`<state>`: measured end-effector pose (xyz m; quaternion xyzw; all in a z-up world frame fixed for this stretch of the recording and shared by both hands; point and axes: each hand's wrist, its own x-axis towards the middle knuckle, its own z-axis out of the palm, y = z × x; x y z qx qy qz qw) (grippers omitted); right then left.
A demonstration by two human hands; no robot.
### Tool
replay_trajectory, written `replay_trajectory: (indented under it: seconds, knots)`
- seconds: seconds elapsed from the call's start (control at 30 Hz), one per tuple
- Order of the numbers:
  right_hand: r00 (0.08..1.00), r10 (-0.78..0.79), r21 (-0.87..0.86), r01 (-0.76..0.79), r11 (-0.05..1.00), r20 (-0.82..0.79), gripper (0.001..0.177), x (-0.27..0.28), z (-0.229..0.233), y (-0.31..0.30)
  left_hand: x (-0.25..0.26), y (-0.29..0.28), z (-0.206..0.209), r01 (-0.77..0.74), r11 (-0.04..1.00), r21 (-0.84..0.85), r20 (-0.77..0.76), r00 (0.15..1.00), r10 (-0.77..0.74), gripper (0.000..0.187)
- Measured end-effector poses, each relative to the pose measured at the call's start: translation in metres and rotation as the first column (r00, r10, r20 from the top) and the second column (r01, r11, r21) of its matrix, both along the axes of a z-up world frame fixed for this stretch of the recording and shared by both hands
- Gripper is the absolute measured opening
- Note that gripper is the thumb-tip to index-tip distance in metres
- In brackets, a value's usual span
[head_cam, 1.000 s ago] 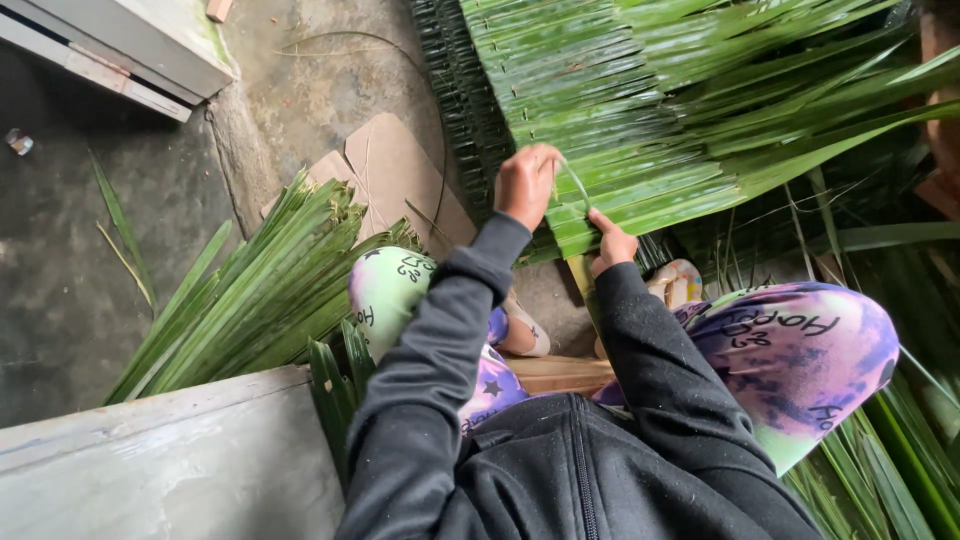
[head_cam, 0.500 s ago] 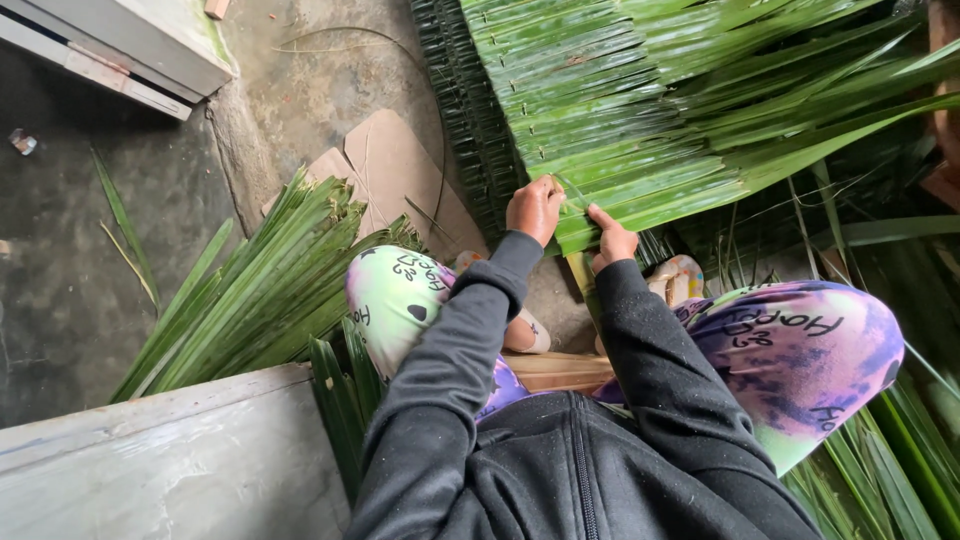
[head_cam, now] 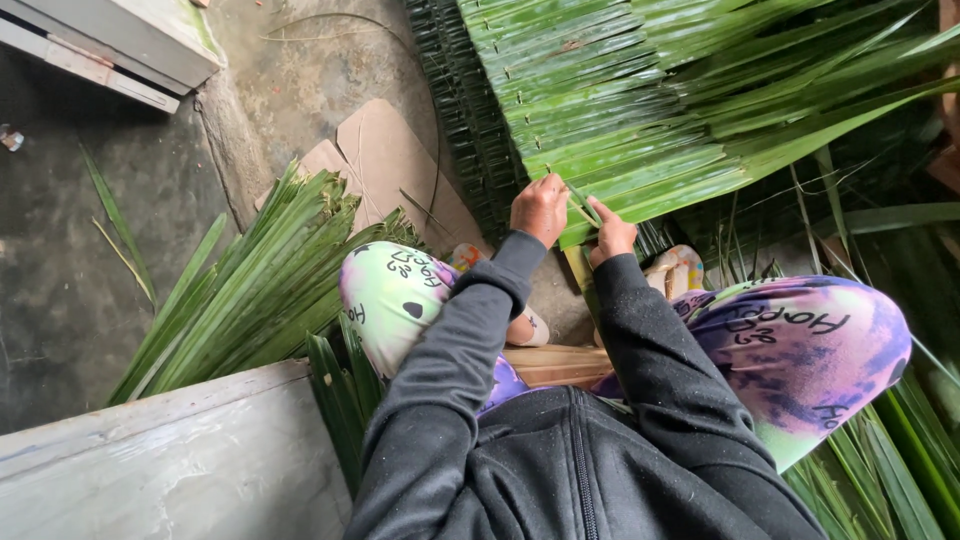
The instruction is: Weaving palm leaves onto a wooden spine to create a thatched panel
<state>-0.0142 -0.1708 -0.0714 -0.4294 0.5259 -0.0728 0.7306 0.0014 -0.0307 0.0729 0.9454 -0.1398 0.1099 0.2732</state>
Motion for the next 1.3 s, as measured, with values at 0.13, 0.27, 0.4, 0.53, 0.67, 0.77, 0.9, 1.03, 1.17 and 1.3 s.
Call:
replay_trajectory:
  seconds: [0.13, 0.27, 0.4, 0.53, 0.67, 0.77, 0.9, 1.03, 1.17, 1.3]
  knots:
    - [1.000, 0.009, -0.008, -0.009, 1.000, 0.009, 0.085, -0.002, 0.003, 0.003, 0.006, -0.001, -0.006, 0.007, 1.000, 0.016, -0.071, 0.997, -0.005, 0.012]
    - [1.000, 0.007, -0.001, -0.007, 1.000, 0.029, 0.082, -0.002, 0.009, 0.004, 0.006, -0.003, -0.010, 0.018, 0.998, 0.061, -0.126, 0.992, -0.010, 0.012]
    - [0.999, -0.012, 0.043, 0.011, 0.999, 0.043, 0.082, -0.003, -0.014, 0.000, 0.007, -0.004, -0.024, 0.017, 1.000, 0.015, -0.101, 0.995, -0.015, 0.012]
    - [0.998, -0.036, 0.109, 0.030, 0.994, 0.045, 0.083, -0.006, 0.027, 0.005, 0.003, -0.004, -0.037, 0.008, 0.999, 0.043, -0.089, 0.996, -0.004, 0.013]
    - [0.998, -0.041, 0.094, 0.037, 0.995, 0.039, 0.081, 0.000, -0.013, -0.003, 0.006, 0.004, -0.020, 0.017, 0.998, -0.060, -0.149, 0.988, -0.026, 0.018]
    - [0.999, -0.028, 0.055, 0.026, 0.998, 0.034, 0.079, -0.001, -0.006, -0.005, 0.004, -0.003, 0.009, -0.004, 1.000, -0.001, 0.104, 0.995, 0.004, 0.012]
    - [0.999, -0.036, 0.063, 0.035, 0.997, 0.022, 0.082, 0.001, 0.009, -0.001, 0.008, -0.008, -0.002, -0.039, 0.997, 0.070, 0.202, 0.979, 0.025, 0.015]
    - [1.000, -0.031, 0.064, 0.030, 0.997, 0.004, 0.089, -0.003, 0.033, 0.003, -0.004, 0.001, -0.015, 0.052, 0.997, 0.055, 0.079, 0.995, -0.057, 0.011]
    - [1.000, -0.019, 0.047, 0.019, 0.999, 0.008, 0.088, -0.005, 0.050, 0.002, -0.001, 0.005, -0.021, 0.047, 0.997, -0.062, 0.103, 0.994, -0.040, 0.022]
    - [1.000, -0.010, 0.042, 0.009, 0.999, 0.011, 0.089, -0.005, 0.037, 0.002, -0.001, -0.003, -0.003, 0.028, 0.999, -0.019, 0.165, 0.986, -0.024, 0.007]
